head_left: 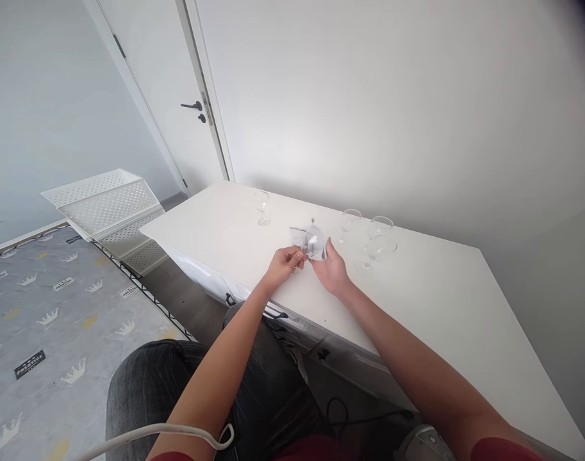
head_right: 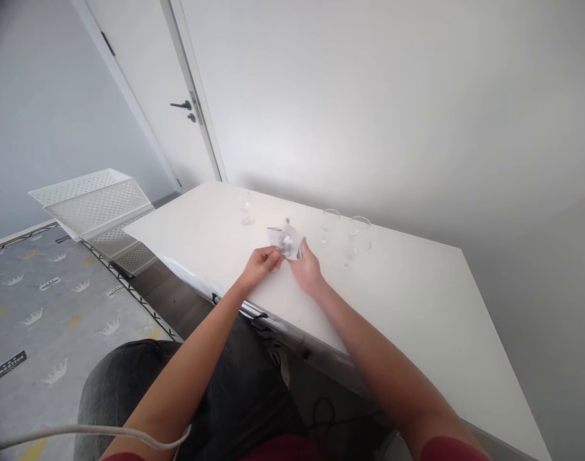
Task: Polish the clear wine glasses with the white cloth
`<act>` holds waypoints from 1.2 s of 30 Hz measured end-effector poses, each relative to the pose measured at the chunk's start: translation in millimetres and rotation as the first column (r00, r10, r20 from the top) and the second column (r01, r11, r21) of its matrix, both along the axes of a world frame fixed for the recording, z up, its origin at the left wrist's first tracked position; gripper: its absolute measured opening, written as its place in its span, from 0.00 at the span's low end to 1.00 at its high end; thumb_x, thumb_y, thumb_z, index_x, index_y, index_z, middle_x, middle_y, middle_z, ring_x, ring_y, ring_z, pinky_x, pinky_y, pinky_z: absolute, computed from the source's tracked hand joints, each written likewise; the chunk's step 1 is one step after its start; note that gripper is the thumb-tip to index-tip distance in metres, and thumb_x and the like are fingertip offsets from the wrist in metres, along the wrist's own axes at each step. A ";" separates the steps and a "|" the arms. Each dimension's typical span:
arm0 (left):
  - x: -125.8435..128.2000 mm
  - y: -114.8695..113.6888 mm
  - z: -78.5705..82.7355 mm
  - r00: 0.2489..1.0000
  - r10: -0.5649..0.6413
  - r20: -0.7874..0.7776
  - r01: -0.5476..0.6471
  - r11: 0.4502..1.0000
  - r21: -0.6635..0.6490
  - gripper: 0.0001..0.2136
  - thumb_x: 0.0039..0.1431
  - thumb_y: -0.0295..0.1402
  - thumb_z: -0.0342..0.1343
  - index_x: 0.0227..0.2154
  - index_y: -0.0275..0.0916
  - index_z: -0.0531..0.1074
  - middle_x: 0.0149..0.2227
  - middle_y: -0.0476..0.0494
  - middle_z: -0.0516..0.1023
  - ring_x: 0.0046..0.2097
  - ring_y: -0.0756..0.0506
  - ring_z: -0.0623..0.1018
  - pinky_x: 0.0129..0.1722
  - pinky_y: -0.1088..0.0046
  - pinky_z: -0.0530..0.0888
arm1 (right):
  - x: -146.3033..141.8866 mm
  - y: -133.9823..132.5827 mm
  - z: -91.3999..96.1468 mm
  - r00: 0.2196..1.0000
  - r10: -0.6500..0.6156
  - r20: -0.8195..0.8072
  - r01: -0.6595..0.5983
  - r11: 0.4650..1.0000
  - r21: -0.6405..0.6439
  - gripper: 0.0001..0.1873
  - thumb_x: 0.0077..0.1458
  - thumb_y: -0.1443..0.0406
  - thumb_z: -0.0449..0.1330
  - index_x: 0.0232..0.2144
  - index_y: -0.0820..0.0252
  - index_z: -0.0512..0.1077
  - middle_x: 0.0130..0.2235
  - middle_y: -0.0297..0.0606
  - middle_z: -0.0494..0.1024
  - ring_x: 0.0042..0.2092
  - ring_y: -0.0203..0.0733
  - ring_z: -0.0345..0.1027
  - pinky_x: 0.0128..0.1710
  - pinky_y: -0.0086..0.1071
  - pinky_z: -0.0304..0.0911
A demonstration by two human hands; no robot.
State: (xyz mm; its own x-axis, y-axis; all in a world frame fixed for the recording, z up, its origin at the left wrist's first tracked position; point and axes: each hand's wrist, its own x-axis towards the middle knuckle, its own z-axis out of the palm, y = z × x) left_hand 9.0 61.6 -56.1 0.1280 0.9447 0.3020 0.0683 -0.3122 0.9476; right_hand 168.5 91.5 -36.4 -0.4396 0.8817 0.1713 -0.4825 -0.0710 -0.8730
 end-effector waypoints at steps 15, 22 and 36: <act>-3.0 10.2 -4.5 0.992 0.121 0.028 -0.121 0.993 -0.011 0.24 0.61 0.57 0.60 0.33 0.37 0.77 0.37 0.41 0.80 0.35 0.46 0.77 0.37 0.68 0.77 | 2.0 0.6 -7.2 0.939 -0.234 0.253 0.140 0.930 0.339 0.22 0.67 0.44 0.52 0.37 0.54 0.70 0.36 0.36 0.70 0.41 0.43 0.62 0.45 0.37 0.60; -5.4 4.6 -4.0 0.971 0.230 -0.064 -0.221 0.967 0.124 0.22 0.71 0.51 0.49 0.33 0.38 0.76 0.36 0.42 0.79 0.38 0.46 0.75 0.42 0.68 0.72 | 11.3 8.1 -16.7 0.592 -0.702 0.396 0.605 0.712 0.357 0.22 0.69 0.53 0.51 0.26 0.53 0.50 0.27 0.28 0.51 0.30 0.38 0.46 0.31 0.34 0.46; -6.3 4.1 -2.8 0.942 0.330 -0.058 -0.311 0.926 0.215 0.22 0.71 0.55 0.49 0.36 0.40 0.73 0.37 0.43 0.75 0.39 0.45 0.74 0.42 0.68 0.70 | 6.9 1.5 0.3 0.837 -0.500 0.220 0.453 0.860 0.235 0.16 0.65 0.48 0.56 0.40 0.52 0.67 0.36 0.33 0.71 0.38 0.41 0.63 0.40 0.34 0.62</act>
State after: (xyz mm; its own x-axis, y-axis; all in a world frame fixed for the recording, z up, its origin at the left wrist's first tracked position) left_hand 2.7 65.7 -58.9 -0.1357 0.8608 0.4905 0.2799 -0.4417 0.8524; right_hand 175.4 93.0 -36.0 -0.0215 0.9619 0.2726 -0.1688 0.2653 -0.9493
